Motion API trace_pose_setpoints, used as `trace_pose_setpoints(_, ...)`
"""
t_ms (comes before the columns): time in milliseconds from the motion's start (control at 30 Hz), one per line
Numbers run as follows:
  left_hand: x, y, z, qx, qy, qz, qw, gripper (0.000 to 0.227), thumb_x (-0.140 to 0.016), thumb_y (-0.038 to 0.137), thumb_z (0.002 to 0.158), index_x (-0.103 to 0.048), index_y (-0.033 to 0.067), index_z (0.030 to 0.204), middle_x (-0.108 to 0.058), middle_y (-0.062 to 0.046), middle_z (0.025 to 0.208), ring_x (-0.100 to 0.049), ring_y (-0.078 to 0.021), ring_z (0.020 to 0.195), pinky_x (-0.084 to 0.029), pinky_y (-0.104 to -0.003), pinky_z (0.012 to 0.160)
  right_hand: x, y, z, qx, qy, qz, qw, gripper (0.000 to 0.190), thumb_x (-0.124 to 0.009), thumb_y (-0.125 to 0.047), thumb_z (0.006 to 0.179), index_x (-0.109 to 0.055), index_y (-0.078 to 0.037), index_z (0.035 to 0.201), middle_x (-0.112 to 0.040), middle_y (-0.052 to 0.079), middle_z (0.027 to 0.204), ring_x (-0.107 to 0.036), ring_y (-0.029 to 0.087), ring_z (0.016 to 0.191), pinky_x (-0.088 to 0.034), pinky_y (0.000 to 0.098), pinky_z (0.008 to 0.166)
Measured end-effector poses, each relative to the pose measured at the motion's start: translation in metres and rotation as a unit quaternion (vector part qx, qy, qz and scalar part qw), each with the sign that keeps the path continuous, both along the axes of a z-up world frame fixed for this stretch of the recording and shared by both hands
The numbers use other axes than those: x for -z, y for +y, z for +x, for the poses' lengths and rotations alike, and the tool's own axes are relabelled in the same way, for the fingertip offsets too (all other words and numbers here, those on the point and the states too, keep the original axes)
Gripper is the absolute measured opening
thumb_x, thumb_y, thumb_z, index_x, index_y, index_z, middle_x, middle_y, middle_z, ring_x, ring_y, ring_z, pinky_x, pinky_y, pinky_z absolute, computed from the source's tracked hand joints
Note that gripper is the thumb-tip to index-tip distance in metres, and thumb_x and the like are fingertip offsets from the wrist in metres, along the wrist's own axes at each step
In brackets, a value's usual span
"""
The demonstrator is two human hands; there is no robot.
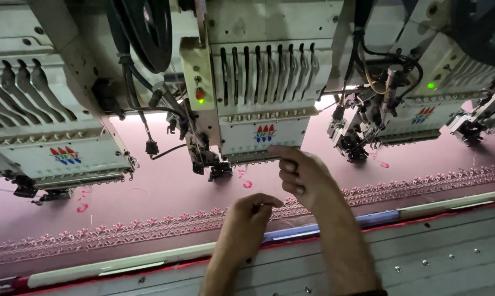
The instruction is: The person operates a touchscreen control panel to select an embroidery pattern and then moves to the machine to thread the needles. They pull threads through the needle eyes and adjust the thread path on the pink fabric while the machine is running.
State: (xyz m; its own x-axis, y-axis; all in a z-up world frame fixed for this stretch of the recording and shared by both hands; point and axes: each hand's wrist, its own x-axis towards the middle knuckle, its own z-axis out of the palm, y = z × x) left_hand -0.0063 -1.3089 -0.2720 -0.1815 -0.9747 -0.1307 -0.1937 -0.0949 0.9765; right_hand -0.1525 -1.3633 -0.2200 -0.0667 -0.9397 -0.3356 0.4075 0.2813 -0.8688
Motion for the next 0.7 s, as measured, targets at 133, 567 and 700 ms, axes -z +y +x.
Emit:
trace_pose_setpoints(133,0.007,-0.001,-0.005,-0.009,0.011,-0.036,0.999,0.026,-0.057,0.005,0.093,-0.081,0.0107,0.087,-0.047,0.004,0.058,-0.033,-0.0095,0.055,-0.028,-0.028,0.052,0.018,-0.006,0.008,0.063,0.001,-0.019,0.998,0.006,-0.071,-0.01,0.092,-0.07,-0.005,0.093,-0.022,-0.005,0.057,-0.012,0.008,0.045,-0.008,0.0262,0.039)
trace_pose_setpoints(567,-0.018,0.004,0.0,-0.083,-0.083,-0.047,0.992,0.035,-0.049,0.011,0.089,-0.082,0.0138,0.1,-0.066,-0.001,0.063,-0.051,-0.0121,0.053,-0.04,-0.029,0.052,-0.015,0.029,-0.024,-0.168,0.222,-0.066,0.958,0.029,-0.068,-0.009,0.095,-0.079,-0.009,0.122,-0.058,0.003,0.08,-0.03,0.01,0.05,-0.028,0.024,0.048)
trace_pose_setpoints(700,-0.013,0.0,-0.002,-0.167,-0.063,-0.017,0.984,0.033,-0.047,0.005,0.101,-0.076,0.0112,0.114,-0.074,-0.006,0.076,-0.055,-0.0107,0.049,-0.046,-0.024,0.043,0.009,0.012,-0.033,-0.153,0.294,-0.054,0.942,0.023,-0.066,-0.006,0.095,-0.077,0.001,0.114,-0.082,0.014,0.108,-0.056,0.014,0.059,-0.054,0.0285,0.055)
